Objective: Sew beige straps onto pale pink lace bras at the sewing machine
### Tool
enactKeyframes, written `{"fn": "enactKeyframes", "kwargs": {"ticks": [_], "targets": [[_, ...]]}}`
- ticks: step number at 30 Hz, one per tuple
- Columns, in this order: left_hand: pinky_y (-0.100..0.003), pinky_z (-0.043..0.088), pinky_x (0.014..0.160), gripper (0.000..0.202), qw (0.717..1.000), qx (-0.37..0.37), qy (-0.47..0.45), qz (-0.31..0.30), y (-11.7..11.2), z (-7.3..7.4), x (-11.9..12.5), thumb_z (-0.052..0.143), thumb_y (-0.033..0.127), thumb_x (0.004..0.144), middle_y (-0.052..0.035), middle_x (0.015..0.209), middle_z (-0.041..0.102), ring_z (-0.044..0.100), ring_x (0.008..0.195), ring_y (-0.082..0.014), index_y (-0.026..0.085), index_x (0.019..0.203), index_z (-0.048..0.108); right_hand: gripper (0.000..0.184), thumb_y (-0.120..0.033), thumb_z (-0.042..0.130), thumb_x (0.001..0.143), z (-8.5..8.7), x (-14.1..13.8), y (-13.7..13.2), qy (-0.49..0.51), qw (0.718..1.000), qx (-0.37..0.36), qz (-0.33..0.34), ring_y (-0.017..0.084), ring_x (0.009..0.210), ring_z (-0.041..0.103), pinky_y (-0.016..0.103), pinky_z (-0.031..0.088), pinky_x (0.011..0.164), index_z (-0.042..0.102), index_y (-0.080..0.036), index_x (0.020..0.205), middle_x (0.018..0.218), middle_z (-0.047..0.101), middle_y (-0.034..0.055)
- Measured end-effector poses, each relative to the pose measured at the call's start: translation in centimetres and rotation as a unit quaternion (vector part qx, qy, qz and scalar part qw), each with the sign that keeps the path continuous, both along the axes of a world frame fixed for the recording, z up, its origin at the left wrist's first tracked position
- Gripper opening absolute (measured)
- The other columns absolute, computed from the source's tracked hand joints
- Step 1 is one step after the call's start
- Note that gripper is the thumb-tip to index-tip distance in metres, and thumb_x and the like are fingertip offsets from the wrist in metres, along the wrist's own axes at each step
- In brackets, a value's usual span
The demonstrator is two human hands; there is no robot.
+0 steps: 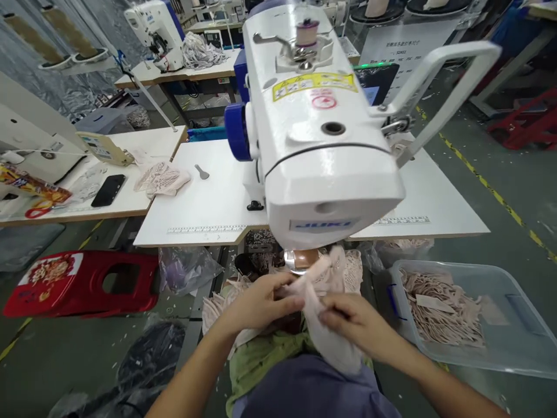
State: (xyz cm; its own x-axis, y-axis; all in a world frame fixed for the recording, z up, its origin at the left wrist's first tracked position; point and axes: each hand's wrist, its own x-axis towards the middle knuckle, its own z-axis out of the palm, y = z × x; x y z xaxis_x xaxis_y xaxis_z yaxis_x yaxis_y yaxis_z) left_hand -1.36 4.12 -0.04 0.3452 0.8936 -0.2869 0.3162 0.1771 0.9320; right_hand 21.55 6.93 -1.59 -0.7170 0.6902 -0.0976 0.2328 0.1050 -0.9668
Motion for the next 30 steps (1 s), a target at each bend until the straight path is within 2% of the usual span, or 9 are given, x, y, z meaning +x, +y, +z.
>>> {"fn": "enactKeyframes", "kwargs": {"ticks": [3, 7, 10, 12, 15, 17, 21, 24, 30], "targets": [[-0.026, 0.047, 0.063, 0.036, 0.995, -0.043, -0.079, 0.043, -1.5, 0.6, -0.5, 0.056, 0.051, 0.088, -0.0024, 0.074, 0.066, 0.060, 0.067, -0.0167, 0.018, 0.085, 0.070, 0.043, -0.058, 0.054, 0.090, 0.6, -1.4, -2.6, 0.069, 0.986, -0.146, 0.034, 0.011, 0.056, 0.043, 0.023, 0.036, 0.052, 0.055, -0.020, 0.072, 0.063, 0.048, -0.0023], [-0.024, 0.039, 0.056, 0.034, 0.991, -0.003, 0.014, 0.132, -2.7, 2.0, -3.3, 0.054, 0.047, 0.089, 0.0004, 0.066, 0.058, 0.050, 0.059, -0.0133, 0.018, 0.075, 0.065, 0.051, -0.063, 0.075, 0.070, -1.6, -6.2, -2.2, 0.161, 0.935, -0.314, 0.028, 0.014, 0.072, 0.056, 0.025, 0.049, 0.064, 0.060, -0.022, 0.096, 0.084, 0.059, 0.0018], [-0.024, 0.035, 0.054, 0.032, 0.989, 0.002, 0.109, 0.103, -3.0, 1.8, -5.1, 0.051, 0.042, 0.091, 0.0021, 0.062, 0.054, 0.046, 0.057, -0.0122, 0.018, 0.072, 0.062, 0.048, -0.060, 0.079, 0.065, -4.2, -9.9, -0.8, 0.198, 0.886, -0.417, -0.054, 0.013, 0.069, 0.055, 0.024, 0.049, 0.063, 0.059, -0.022, 0.087, 0.076, 0.056, -0.0004], [-0.025, 0.035, 0.056, 0.028, 0.981, 0.017, 0.167, 0.100, -3.2, 0.6, -5.3, 0.052, 0.040, 0.089, 0.0012, 0.066, 0.057, 0.049, 0.059, -0.0136, 0.019, 0.074, 0.063, 0.042, -0.054, 0.080, 0.065, -5.7, -11.2, -0.3, 0.208, 0.866, -0.434, -0.134, 0.010, 0.061, 0.051, 0.022, 0.047, 0.058, 0.056, -0.022, 0.078, 0.067, 0.051, -0.0037], [-0.027, 0.042, 0.063, 0.022, 0.939, 0.073, 0.230, 0.244, -3.7, -2.3, -4.0, 0.056, 0.039, 0.086, -0.0024, 0.074, 0.062, 0.056, 0.070, -0.0176, 0.019, 0.078, 0.063, 0.035, -0.048, 0.078, 0.069, -7.4, -10.8, -0.6, 0.194, 0.903, -0.310, -0.225, 0.013, 0.066, 0.057, 0.027, 0.051, 0.067, 0.058, -0.021, 0.078, 0.070, 0.057, -0.0022], [-0.029, 0.045, 0.064, 0.026, 0.930, 0.060, 0.170, 0.320, -4.1, -4.5, -2.5, 0.058, 0.042, 0.084, -0.0030, 0.072, 0.061, 0.057, 0.071, -0.0185, 0.018, 0.076, 0.062, 0.025, -0.045, 0.070, 0.078, -8.3, -9.9, -1.3, 0.149, 0.942, -0.169, -0.248, 0.018, 0.076, 0.062, 0.034, 0.054, 0.075, 0.062, -0.022, 0.083, 0.078, 0.064, 0.0016], [-0.029, 0.050, 0.064, 0.041, 0.954, -0.007, 0.010, 0.301, -4.4, -7.5, 0.6, 0.049, 0.052, 0.086, -0.0043, 0.069, 0.065, 0.062, 0.071, -0.0193, 0.016, 0.078, 0.065, 0.012, -0.029, 0.057, 0.086, -9.7, -7.7, -2.3, 0.061, 0.978, 0.126, -0.157, 0.025, 0.094, 0.064, 0.043, 0.053, 0.084, 0.068, -0.024, 0.086, 0.096, 0.068, 0.0074], [-0.029, 0.052, 0.070, 0.040, 0.944, 0.005, 0.001, 0.331, -4.5, -7.9, 1.6, 0.045, 0.048, 0.089, -0.0052, 0.076, 0.069, 0.064, 0.077, -0.0195, 0.015, 0.088, 0.067, 0.011, -0.028, 0.058, 0.086, -10.1, -6.1, -2.5, 0.025, 0.968, 0.227, -0.107, 0.026, 0.098, 0.063, 0.044, 0.054, 0.083, 0.069, -0.024, 0.086, 0.101, 0.065, 0.0097], [-0.030, 0.052, 0.074, 0.031, 0.952, 0.045, -0.001, 0.301, -5.3, -5.6, 2.0, 0.052, 0.038, 0.089, -0.0049, 0.085, 0.073, 0.066, 0.079, -0.0195, 0.017, 0.099, 0.071, 0.026, -0.037, 0.059, 0.090, -7.6, -4.8, -1.6, 0.018, 0.967, 0.217, -0.133, 0.017, 0.067, 0.061, 0.035, 0.056, 0.066, 0.068, -0.025, 0.112, 0.098, 0.066, 0.0078]]}}
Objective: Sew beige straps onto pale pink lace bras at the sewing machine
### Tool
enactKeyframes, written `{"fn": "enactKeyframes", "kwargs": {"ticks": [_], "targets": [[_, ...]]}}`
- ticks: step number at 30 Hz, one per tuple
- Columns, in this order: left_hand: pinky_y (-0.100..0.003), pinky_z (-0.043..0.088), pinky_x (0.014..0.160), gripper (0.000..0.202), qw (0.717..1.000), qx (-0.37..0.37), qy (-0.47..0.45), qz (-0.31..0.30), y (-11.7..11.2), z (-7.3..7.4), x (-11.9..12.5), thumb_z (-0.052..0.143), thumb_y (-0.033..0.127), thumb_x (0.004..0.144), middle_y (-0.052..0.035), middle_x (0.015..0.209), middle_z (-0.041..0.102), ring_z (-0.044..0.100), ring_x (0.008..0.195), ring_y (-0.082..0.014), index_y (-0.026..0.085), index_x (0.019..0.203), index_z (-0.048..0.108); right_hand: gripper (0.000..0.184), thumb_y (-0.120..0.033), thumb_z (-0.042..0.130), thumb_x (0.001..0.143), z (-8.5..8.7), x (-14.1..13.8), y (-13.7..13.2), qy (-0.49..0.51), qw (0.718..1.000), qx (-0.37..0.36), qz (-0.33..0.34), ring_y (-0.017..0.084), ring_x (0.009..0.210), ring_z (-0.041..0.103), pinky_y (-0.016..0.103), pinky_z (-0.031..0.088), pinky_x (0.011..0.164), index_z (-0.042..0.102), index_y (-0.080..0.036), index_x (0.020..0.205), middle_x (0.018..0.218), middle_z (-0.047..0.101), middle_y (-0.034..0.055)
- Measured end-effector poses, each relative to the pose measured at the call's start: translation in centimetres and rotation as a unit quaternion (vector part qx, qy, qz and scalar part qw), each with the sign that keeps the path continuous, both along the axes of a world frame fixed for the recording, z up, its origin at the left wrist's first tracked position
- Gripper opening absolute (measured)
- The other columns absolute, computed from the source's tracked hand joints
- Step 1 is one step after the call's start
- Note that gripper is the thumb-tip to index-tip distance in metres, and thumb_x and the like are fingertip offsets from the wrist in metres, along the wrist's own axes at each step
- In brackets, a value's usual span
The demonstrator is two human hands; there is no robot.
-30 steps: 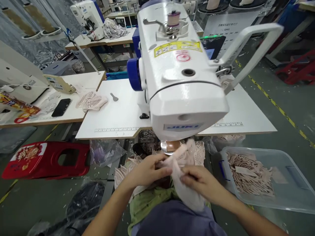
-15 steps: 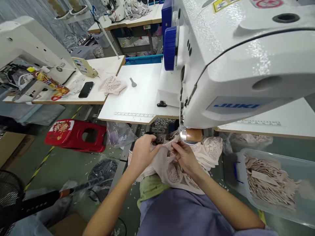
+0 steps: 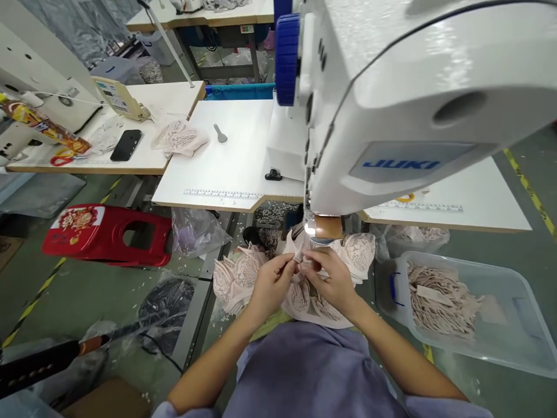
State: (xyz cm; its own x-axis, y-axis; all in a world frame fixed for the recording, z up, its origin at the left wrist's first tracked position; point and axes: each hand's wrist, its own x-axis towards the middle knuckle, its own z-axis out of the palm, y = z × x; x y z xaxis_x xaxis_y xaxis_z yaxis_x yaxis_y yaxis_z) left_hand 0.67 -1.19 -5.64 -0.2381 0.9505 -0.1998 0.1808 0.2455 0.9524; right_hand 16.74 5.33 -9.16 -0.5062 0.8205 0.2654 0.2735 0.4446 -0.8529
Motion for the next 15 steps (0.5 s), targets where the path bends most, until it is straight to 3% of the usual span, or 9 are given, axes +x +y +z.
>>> {"fn": "enactKeyframes", "kwargs": {"ticks": [3, 7, 12, 15], "targets": [[-0.030, 0.053, 0.076, 0.031, 1.000, -0.005, -0.018, -0.002, 0.0, 0.7, 0.3, 0.051, 0.037, 0.090, -0.0062, 0.089, 0.075, 0.067, 0.082, -0.0199, 0.017, 0.100, 0.071, 0.029, -0.038, 0.059, 0.091, 1.4, -0.5, 0.6, -0.008, 1.000, -0.030, 0.005, 0.015, 0.065, 0.061, 0.033, 0.057, 0.064, 0.070, -0.023, 0.114, 0.102, 0.067, 0.0087], [-0.029, 0.052, 0.075, 0.031, 1.000, -0.017, -0.005, -0.010, 0.4, 0.7, 0.9, 0.049, 0.040, 0.091, -0.0060, 0.088, 0.073, 0.067, 0.082, -0.0198, 0.017, 0.094, 0.070, 0.022, -0.037, 0.059, 0.092, 1.4, -0.8, 0.5, 0.007, 0.999, -0.039, -0.021, 0.017, 0.069, 0.064, 0.032, 0.057, 0.064, 0.073, -0.023, 0.100, 0.092, 0.069, 0.0076], [-0.025, 0.046, 0.059, 0.042, 0.998, -0.003, 0.064, 0.014, 1.1, -0.1, 1.6, 0.050, 0.055, 0.088, 0.0001, 0.063, 0.060, 0.057, 0.062, -0.0158, 0.019, 0.070, 0.060, 0.028, -0.032, 0.050, 0.095, 1.1, 0.5, 0.1, -0.085, 0.991, 0.089, 0.048, 0.021, 0.086, 0.069, 0.033, 0.057, 0.078, 0.075, -0.026, 0.088, 0.090, 0.074, 0.0067], [-0.024, 0.041, 0.052, 0.051, 0.996, -0.004, 0.084, 0.008, 1.7, -0.7, 1.3, 0.049, 0.066, 0.085, 0.0024, 0.054, 0.052, 0.050, 0.053, -0.0139, 0.020, 0.061, 0.051, 0.019, -0.031, 0.056, 0.092, 2.0, 3.2, 3.3, -0.194, 0.975, 0.098, 0.052, 0.016, 0.095, 0.069, 0.024, 0.055, 0.085, 0.075, -0.031, 0.093, 0.100, 0.075, -0.0010]]}}
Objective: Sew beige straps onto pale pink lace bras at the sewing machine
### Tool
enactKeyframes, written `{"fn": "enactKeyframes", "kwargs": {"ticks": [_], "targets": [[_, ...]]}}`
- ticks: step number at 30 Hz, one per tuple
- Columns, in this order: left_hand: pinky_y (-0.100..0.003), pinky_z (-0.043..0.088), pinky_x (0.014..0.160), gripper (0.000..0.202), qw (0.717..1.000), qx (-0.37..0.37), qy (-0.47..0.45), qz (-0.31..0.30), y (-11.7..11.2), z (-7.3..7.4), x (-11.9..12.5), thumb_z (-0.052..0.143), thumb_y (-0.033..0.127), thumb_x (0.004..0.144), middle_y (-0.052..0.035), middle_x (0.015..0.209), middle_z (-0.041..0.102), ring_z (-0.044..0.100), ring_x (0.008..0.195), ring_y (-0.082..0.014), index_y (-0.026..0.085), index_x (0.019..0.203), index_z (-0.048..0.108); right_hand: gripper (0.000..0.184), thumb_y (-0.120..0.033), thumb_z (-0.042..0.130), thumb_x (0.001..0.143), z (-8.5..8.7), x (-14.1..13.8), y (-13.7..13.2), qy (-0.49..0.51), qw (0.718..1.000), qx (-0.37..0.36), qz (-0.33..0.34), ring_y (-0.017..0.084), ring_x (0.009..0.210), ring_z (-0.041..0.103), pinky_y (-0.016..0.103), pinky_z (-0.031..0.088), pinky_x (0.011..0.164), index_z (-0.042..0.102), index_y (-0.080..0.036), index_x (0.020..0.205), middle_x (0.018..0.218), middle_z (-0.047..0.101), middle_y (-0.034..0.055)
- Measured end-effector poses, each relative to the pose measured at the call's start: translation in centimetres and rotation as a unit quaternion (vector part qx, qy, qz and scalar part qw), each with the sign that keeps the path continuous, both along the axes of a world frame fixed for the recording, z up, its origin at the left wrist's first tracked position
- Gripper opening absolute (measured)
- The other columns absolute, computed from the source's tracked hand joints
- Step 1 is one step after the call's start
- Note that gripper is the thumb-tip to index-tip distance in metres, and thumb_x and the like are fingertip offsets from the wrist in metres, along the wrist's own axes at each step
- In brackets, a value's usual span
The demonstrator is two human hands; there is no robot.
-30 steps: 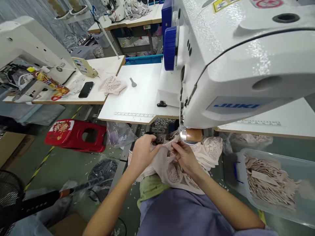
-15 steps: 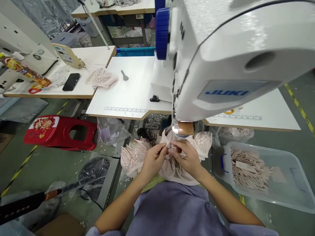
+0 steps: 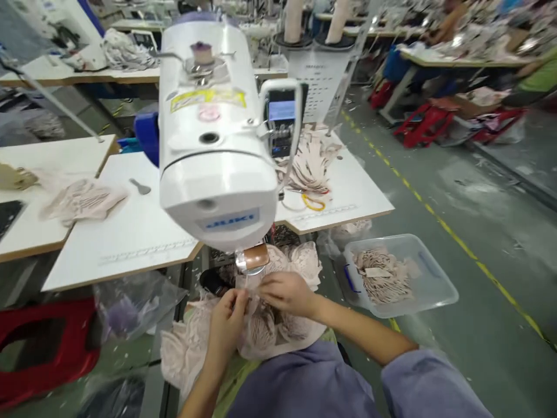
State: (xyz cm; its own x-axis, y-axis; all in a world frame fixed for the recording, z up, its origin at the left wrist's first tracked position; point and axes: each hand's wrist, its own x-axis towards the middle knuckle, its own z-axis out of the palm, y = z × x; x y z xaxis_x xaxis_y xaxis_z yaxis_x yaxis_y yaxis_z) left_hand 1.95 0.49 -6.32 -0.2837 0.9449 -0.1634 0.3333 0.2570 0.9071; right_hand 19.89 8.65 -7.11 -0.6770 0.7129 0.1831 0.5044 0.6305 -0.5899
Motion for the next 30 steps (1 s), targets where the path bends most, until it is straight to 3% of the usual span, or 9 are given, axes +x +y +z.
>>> {"fn": "enactKeyframes", "kwargs": {"ticks": [4, 7, 9, 14, 19, 22, 24, 27, 30], "targets": [[-0.024, 0.037, 0.049, 0.058, 0.999, 0.004, 0.023, -0.032, 0.1, 0.0, -0.2, 0.046, 0.073, 0.084, 0.0032, 0.049, 0.047, 0.046, 0.047, -0.0134, 0.021, 0.056, 0.047, 0.046, -0.011, 0.027, 0.097, 2.1, 5.2, 9.1, -0.093, 0.976, 0.023, -0.194, 0.023, 0.110, 0.062, 0.039, 0.048, 0.098, 0.067, -0.019, 0.118, 0.118, 0.068, 0.0126], [-0.025, 0.039, 0.051, 0.063, 0.998, 0.007, 0.021, -0.050, 0.2, 0.2, 0.5, 0.042, 0.077, 0.083, 0.0019, 0.049, 0.048, 0.048, 0.049, -0.0148, 0.021, 0.054, 0.048, 0.043, -0.007, 0.038, 0.089, 3.1, 7.6, 15.5, -0.137, 0.951, 0.028, -0.276, 0.032, 0.117, 0.056, 0.047, 0.040, 0.103, 0.061, -0.006, 0.125, 0.124, 0.062, 0.0243], [-0.026, 0.040, 0.051, 0.065, 0.999, 0.004, 0.013, -0.048, 0.3, 0.2, 0.9, 0.041, 0.079, 0.082, 0.0013, 0.050, 0.049, 0.048, 0.049, -0.0152, 0.021, 0.055, 0.049, 0.042, -0.009, 0.047, 0.085, 3.4, 8.3, 17.9, -0.164, 0.943, 0.021, -0.290, 0.034, 0.115, 0.055, 0.044, 0.040, 0.099, 0.060, -0.004, 0.125, 0.125, 0.060, 0.0265], [-0.026, 0.041, 0.053, 0.067, 0.999, -0.007, -0.004, -0.037, 0.2, -0.6, 0.4, 0.042, 0.083, 0.079, 0.0009, 0.051, 0.050, 0.049, 0.051, -0.0155, 0.020, 0.057, 0.051, 0.024, -0.021, 0.049, 0.089, 4.5, 9.3, 19.7, -0.205, 0.939, -0.006, -0.274, 0.028, 0.097, 0.060, 0.033, 0.041, 0.080, 0.071, -0.013, 0.096, 0.103, 0.069, 0.0170], [-0.025, 0.039, 0.052, 0.065, 0.999, -0.021, -0.020, -0.021, -0.3, -1.8, -0.3, 0.044, 0.081, 0.080, 0.0014, 0.052, 0.050, 0.045, 0.050, -0.0143, 0.020, 0.059, 0.051, 0.040, -0.039, 0.043, 0.094, 6.6, 11.3, 21.8, -0.189, 0.941, -0.066, -0.272, 0.024, 0.081, 0.060, 0.031, 0.039, 0.066, 0.071, -0.010, 0.100, 0.092, 0.069, 0.0153], [-0.025, 0.038, 0.051, 0.065, 0.998, -0.034, -0.035, -0.033, -0.4, -2.0, -0.2, 0.043, 0.081, 0.080, 0.0013, 0.054, 0.049, 0.045, 0.051, -0.0141, 0.020, 0.060, 0.051, 0.038, -0.047, 0.054, 0.089, 6.6, 12.1, 22.0, -0.175, 0.958, -0.125, -0.187, 0.019, 0.077, 0.060, 0.029, 0.044, 0.068, 0.073, -0.015, 0.098, 0.094, 0.070, 0.0100], [-0.024, 0.038, 0.051, 0.065, 0.998, -0.042, -0.042, -0.037, -0.4, -2.1, -0.2, 0.043, 0.081, 0.079, 0.0013, 0.054, 0.049, 0.046, 0.052, -0.0142, 0.020, 0.060, 0.051, 0.032, -0.042, 0.055, 0.088, 5.8, 12.1, 21.6, -0.176, 0.962, -0.135, -0.161, 0.019, 0.084, 0.062, 0.029, 0.047, 0.073, 0.073, -0.017, 0.098, 0.105, 0.069, 0.0093], [-0.025, 0.038, 0.052, 0.066, 0.998, -0.046, -0.039, -0.036, -0.3, -2.1, -0.1, 0.044, 0.083, 0.077, 0.0012, 0.054, 0.049, 0.046, 0.053, -0.0146, 0.020, 0.059, 0.052, 0.030, -0.027, 0.047, 0.090, 4.2, 11.5, 20.9, -0.204, 0.952, -0.099, -0.204, 0.026, 0.104, 0.060, 0.034, 0.048, 0.084, 0.068, -0.014, 0.107, 0.122, 0.062, 0.0154], [-0.025, 0.036, 0.050, 0.066, 0.997, -0.049, -0.039, -0.035, -0.3, -2.0, 0.0, 0.043, 0.083, 0.077, 0.0017, 0.053, 0.048, 0.043, 0.051, -0.0138, 0.020, 0.058, 0.051, 0.036, -0.024, 0.055, 0.085, 3.3, 10.7, 20.8, -0.245, 0.941, -0.060, -0.223, 0.033, 0.119, 0.053, 0.040, 0.046, 0.094, 0.061, -0.011, 0.119, 0.128, 0.057, 0.0207]]}}
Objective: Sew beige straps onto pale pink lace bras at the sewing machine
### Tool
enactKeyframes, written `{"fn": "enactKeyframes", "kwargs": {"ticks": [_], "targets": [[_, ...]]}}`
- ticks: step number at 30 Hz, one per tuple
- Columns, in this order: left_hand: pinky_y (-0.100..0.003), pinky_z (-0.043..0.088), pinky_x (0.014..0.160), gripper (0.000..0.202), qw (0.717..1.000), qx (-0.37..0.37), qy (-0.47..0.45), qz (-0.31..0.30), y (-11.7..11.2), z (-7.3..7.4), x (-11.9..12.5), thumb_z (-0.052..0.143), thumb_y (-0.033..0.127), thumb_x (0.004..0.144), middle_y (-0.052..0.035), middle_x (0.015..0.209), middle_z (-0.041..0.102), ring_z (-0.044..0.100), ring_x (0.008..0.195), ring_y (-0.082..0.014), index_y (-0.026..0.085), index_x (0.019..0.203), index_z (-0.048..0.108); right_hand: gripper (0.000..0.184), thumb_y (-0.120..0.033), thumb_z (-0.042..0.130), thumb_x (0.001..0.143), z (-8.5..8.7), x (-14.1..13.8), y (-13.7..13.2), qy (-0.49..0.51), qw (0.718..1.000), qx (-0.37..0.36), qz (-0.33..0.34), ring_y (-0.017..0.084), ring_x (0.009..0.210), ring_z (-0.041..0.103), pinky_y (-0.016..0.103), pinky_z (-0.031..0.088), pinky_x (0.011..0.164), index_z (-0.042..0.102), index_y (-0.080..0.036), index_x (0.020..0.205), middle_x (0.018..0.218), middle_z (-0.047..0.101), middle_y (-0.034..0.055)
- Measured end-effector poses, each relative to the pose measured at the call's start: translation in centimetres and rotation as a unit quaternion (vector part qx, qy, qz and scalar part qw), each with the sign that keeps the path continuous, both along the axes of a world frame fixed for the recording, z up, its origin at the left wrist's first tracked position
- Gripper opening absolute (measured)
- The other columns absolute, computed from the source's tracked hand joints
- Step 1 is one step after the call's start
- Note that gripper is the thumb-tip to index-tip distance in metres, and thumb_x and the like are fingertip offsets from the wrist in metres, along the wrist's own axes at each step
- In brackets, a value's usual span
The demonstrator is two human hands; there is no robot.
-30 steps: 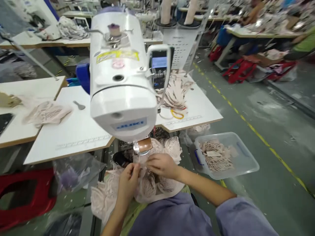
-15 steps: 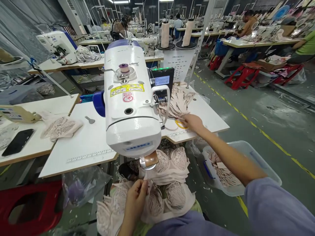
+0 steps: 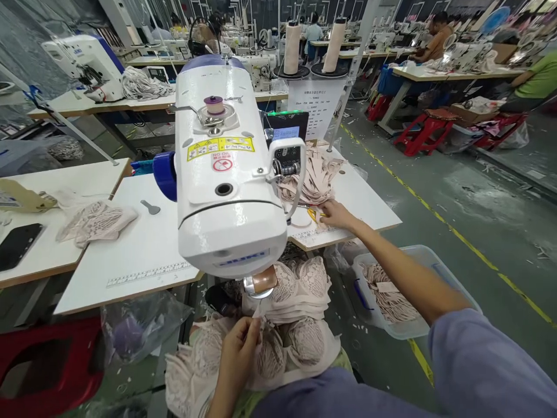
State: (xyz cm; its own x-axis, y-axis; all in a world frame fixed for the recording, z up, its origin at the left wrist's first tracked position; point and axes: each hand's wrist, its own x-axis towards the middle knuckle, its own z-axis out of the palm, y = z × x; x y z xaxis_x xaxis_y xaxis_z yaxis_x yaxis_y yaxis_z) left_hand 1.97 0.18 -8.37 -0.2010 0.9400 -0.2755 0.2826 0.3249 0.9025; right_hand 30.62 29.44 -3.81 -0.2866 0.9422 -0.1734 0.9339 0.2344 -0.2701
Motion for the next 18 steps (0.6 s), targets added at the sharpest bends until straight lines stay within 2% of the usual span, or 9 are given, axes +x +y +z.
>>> {"fn": "enactKeyframes", "kwargs": {"ticks": [3, 6, 9, 13, 15, 18], "targets": [[-0.025, 0.035, 0.050, 0.066, 1.000, -0.002, 0.000, 0.005, 0.0, 0.2, 0.1, 0.044, 0.083, 0.076, 0.0018, 0.053, 0.047, 0.041, 0.050, -0.0134, 0.020, 0.058, 0.051, 0.037, -0.025, 0.057, 0.086, 0.2, -0.8, 0.0, -0.040, 0.999, 0.011, 0.026, 0.034, 0.116, 0.056, 0.040, 0.047, 0.091, 0.056, -0.013, 0.121, 0.126, 0.059, 0.0208], [-0.025, 0.037, 0.051, 0.066, 1.000, -0.008, -0.016, 0.009, -0.1, 0.3, 0.4, 0.046, 0.083, 0.075, 0.0005, 0.055, 0.050, 0.044, 0.052, -0.0140, 0.019, 0.061, 0.054, 0.026, -0.020, 0.053, 0.087, 0.6, -1.3, -0.3, -0.080, 0.996, 0.016, 0.046, 0.032, 0.100, 0.064, 0.036, 0.048, 0.077, 0.055, -0.012, 0.112, 0.110, 0.066, 0.0212], [-0.025, 0.039, 0.052, 0.066, 0.998, -0.024, -0.062, 0.018, -0.2, 0.5, 0.5, 0.050, 0.083, 0.073, -0.0023, 0.063, 0.058, 0.049, 0.055, -0.0153, 0.018, 0.071, 0.061, 0.021, -0.020, 0.051, 0.088, 1.2, -1.0, -1.3, -0.105, 0.992, 0.014, 0.061, 0.031, 0.088, 0.065, 0.033, 0.046, 0.067, 0.053, -0.012, 0.107, 0.098, 0.067, 0.0217], [-0.026, 0.039, 0.052, 0.063, 0.996, -0.020, -0.084, 0.019, -0.2, 1.0, 0.3, 0.054, 0.080, 0.073, -0.0029, 0.064, 0.060, 0.049, 0.055, -0.0154, 0.017, 0.073, 0.062, 0.015, -0.022, 0.045, 0.091, 2.5, 1.1, -3.3, -0.098, 0.992, 0.003, 0.084, 0.026, 0.082, 0.064, 0.032, 0.045, 0.065, 0.049, -0.014, 0.103, 0.100, 0.065, 0.0208], [-0.026, 0.039, 0.052, 0.062, 0.996, -0.015, -0.087, 0.013, -0.1, 1.3, 0.1, 0.055, 0.078, 0.074, -0.0023, 0.062, 0.059, 0.048, 0.055, -0.0150, 0.017, 0.071, 0.063, 0.012, -0.024, 0.045, 0.090, 3.3, 2.7, -4.4, -0.086, 0.992, -0.008, 0.094, 0.023, 0.078, 0.064, 0.030, 0.046, 0.066, 0.047, -0.017, 0.100, 0.098, 0.065, 0.0161], [-0.025, 0.040, 0.055, 0.058, 0.995, -0.006, -0.103, 0.015, 0.1, 1.7, -0.1, 0.058, 0.075, 0.074, -0.0020, 0.063, 0.059, 0.049, 0.058, -0.0151, 0.017, 0.070, 0.064, 0.017, -0.030, 0.047, 0.088, 4.3, 5.5, -6.1, -0.046, 0.994, -0.047, 0.091, 0.019, 0.068, 0.061, 0.027, 0.046, 0.060, 0.045, -0.020, 0.102, 0.083, 0.065, 0.0063]]}}
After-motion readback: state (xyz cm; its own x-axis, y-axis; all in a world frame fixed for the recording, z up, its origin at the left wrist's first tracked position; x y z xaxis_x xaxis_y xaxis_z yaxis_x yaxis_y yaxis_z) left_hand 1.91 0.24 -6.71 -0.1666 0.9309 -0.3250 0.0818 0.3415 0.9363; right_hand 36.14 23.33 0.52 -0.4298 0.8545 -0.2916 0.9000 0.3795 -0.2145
